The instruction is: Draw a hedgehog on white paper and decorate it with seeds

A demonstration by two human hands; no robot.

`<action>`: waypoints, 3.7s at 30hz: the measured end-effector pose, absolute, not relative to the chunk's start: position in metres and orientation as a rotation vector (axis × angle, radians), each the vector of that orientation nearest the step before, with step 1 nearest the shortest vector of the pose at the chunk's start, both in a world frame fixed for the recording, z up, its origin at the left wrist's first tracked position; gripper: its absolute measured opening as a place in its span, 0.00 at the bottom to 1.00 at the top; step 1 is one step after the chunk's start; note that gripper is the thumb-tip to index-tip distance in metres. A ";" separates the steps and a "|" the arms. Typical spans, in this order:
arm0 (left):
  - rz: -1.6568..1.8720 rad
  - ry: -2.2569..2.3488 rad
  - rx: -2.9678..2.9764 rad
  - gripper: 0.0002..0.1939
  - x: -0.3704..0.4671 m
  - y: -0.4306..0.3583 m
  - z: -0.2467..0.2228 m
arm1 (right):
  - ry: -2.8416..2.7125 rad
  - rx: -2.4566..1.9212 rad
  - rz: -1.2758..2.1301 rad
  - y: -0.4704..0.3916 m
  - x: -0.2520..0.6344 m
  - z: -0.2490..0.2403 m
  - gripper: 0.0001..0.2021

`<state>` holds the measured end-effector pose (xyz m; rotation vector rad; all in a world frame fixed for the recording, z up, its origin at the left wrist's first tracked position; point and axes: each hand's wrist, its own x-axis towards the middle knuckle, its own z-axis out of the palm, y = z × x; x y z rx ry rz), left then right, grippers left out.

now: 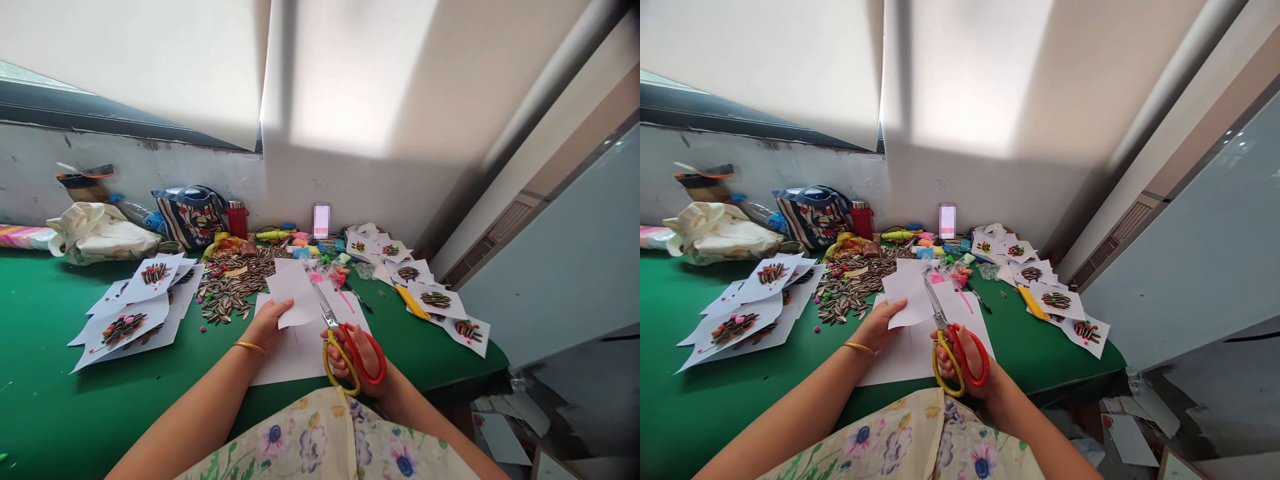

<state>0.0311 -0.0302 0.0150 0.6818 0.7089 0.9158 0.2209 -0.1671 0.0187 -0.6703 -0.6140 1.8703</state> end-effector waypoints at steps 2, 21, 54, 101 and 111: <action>0.894 0.707 0.680 0.11 0.030 -0.031 0.015 | -0.621 -0.667 1.882 -0.169 0.222 0.019 0.33; 0.815 0.662 0.742 0.19 0.036 -0.036 0.006 | -0.523 -0.598 1.836 -0.160 0.214 0.012 0.27; 0.700 0.670 0.799 0.17 0.032 -0.037 0.011 | -0.558 -0.563 1.952 -0.163 0.227 0.023 0.30; 0.641 0.697 0.784 0.20 0.038 -0.045 0.007 | -0.607 -0.741 1.855 -0.158 0.219 0.019 0.34; 0.666 0.708 0.761 0.19 0.039 -0.046 0.009 | -0.768 -1.010 1.573 -0.147 0.241 0.011 0.29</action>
